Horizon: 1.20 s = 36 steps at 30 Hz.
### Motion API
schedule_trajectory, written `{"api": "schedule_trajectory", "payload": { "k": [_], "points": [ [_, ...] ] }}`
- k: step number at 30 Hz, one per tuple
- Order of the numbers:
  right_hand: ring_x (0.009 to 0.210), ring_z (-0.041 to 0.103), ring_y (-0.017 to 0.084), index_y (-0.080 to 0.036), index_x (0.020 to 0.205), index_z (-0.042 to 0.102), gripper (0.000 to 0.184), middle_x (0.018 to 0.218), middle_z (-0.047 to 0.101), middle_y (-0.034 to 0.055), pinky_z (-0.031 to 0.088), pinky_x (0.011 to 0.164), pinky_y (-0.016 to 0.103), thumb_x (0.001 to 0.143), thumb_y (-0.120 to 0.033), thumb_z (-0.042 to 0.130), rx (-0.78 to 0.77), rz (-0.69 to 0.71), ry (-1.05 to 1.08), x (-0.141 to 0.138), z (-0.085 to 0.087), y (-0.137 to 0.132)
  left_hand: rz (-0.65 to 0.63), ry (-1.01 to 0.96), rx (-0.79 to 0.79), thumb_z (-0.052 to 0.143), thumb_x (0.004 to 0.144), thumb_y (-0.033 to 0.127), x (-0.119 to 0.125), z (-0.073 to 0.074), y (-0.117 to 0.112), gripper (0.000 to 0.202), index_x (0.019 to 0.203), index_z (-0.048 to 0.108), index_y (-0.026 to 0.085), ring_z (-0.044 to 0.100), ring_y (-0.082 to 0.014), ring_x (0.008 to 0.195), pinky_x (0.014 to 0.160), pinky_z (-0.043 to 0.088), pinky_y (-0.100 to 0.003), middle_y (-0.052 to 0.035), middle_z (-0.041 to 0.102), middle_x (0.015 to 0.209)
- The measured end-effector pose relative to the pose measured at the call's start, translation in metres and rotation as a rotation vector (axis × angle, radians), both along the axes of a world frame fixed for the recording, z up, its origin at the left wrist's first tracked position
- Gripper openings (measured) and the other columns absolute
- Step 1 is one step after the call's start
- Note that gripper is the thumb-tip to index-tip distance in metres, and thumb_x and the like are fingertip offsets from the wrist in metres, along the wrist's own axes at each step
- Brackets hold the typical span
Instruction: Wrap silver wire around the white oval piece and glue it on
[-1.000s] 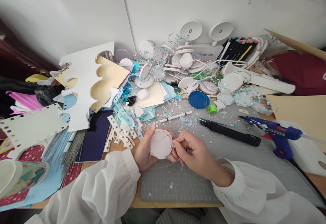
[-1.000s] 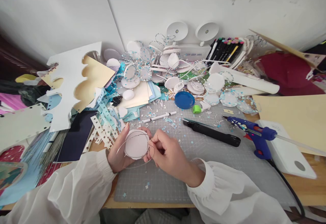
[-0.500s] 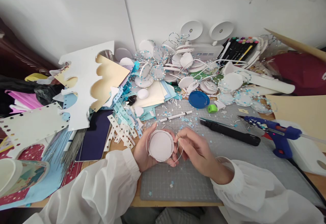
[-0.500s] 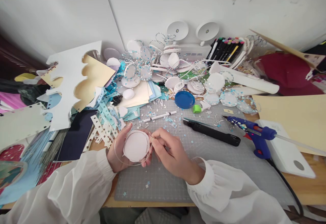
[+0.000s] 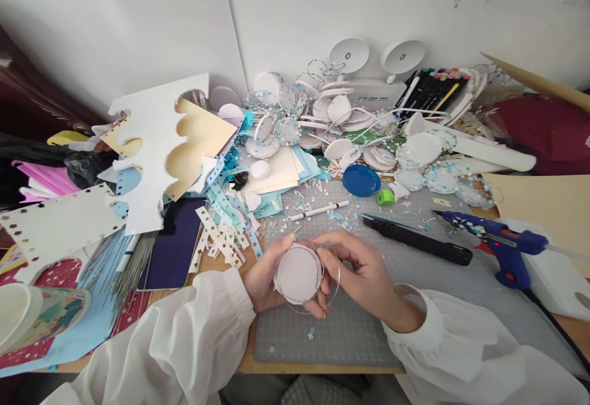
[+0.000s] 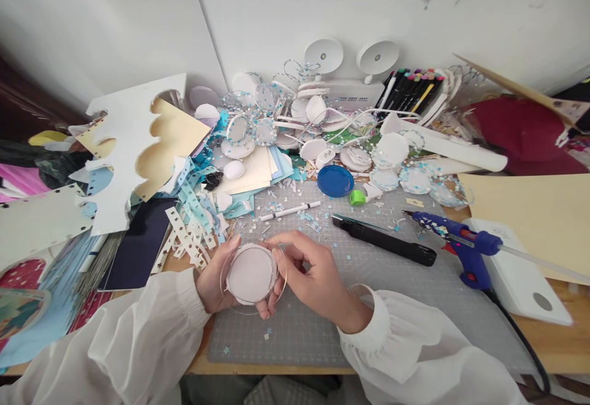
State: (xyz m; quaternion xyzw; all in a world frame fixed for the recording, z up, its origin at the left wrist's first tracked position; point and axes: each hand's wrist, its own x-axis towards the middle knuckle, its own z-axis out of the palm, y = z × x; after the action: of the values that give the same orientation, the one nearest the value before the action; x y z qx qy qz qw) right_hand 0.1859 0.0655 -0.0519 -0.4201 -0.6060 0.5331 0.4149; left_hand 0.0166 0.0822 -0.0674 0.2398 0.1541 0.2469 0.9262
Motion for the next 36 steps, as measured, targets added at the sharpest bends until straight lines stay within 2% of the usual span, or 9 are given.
{"api": "schedule_trajectory", "payload": {
  "k": [5,9,12,17,22,28,33,36],
  "points": [
    [0.041,0.059,0.014,-0.023,0.102,0.058,0.017,0.052,0.061,-0.0032,0.043,0.040,0.025,0.093,-0.036,0.052,-0.051,-0.020,0.078,0.000,0.000,0.002,0.051,-0.038,0.012,0.055,0.076,0.059,-0.001,-0.001,0.001,0.057,0.091,0.066,0.005,0.068,-0.0236,0.068,0.061,0.056,-0.032,-0.0134,0.066,0.079],
    [0.042,0.047,0.010,-0.023,0.101,0.057,0.016,0.049,0.049,-0.0068,0.036,0.042,0.022,0.096,-0.034,0.047,0.050,-0.124,0.064,0.003,-0.002,0.003,0.113,-0.068,-0.008,0.054,0.077,0.056,-0.002,0.002,0.004,0.055,0.101,0.062,0.008,0.067,-0.0234,0.070,0.061,0.054,-0.030,-0.0133,0.067,0.082],
    [0.053,0.049,0.010,-0.024,0.103,0.055,0.011,0.060,0.052,-0.0053,0.040,0.050,0.023,0.092,-0.025,0.052,0.163,-0.139,0.042,0.004,-0.004,0.003,0.153,-0.080,-0.050,0.053,0.078,0.053,-0.003,0.005,0.006,0.050,0.099,0.062,0.008,0.067,-0.0228,0.073,0.065,0.054,-0.030,-0.0141,0.068,0.082],
    [0.078,0.053,0.014,-0.025,0.111,0.056,0.030,0.090,0.055,0.0019,0.046,0.063,0.027,0.083,-0.014,0.060,0.309,-0.132,-0.040,0.001,-0.005,0.005,0.189,-0.073,-0.118,0.047,0.083,0.044,-0.003,0.008,0.007,0.041,0.098,0.063,0.010,0.067,-0.0209,0.075,0.071,0.057,-0.033,-0.0107,0.068,0.082],
    [0.086,0.053,0.016,-0.026,0.112,0.059,0.033,0.095,0.054,0.0031,0.045,0.071,0.030,0.084,-0.009,0.054,0.333,-0.130,-0.055,0.003,-0.005,0.006,0.129,-0.055,-0.094,0.047,0.081,0.045,-0.001,0.007,0.005,0.043,0.098,0.063,0.009,0.069,-0.0235,0.077,0.072,0.057,-0.034,-0.0131,0.069,0.082],
    [0.094,0.052,0.018,-0.030,0.115,0.059,0.042,0.104,0.055,0.0029,0.044,0.081,0.032,0.083,-0.005,0.050,0.268,-0.063,0.000,0.006,-0.007,0.007,-0.013,-0.053,-0.115,0.040,0.084,0.056,-0.001,0.001,0.003,0.055,0.096,0.063,0.007,0.070,-0.0263,0.073,0.066,0.057,-0.036,-0.0150,0.069,0.080],
    [0.089,0.050,0.017,-0.029,0.108,0.063,0.040,0.104,0.052,0.0034,0.044,0.078,0.032,0.080,-0.004,0.049,0.249,0.005,0.008,0.007,-0.006,0.009,-0.062,-0.055,-0.123,0.037,0.085,0.057,-0.001,-0.004,0.001,0.057,0.098,0.062,0.008,0.071,-0.0275,0.071,0.063,0.058,-0.036,-0.0143,0.068,0.078],
    [0.088,0.051,0.017,-0.028,0.103,0.064,0.038,0.103,0.052,0.0035,0.043,0.079,0.032,0.079,-0.003,0.049,0.245,0.038,0.019,0.007,-0.004,0.008,-0.082,-0.019,-0.111,0.037,0.084,0.062,0.000,-0.004,0.001,0.063,0.091,0.065,0.006,0.070,-0.0258,0.070,0.062,0.058,-0.034,-0.0139,0.067,0.077]
  ]
}}
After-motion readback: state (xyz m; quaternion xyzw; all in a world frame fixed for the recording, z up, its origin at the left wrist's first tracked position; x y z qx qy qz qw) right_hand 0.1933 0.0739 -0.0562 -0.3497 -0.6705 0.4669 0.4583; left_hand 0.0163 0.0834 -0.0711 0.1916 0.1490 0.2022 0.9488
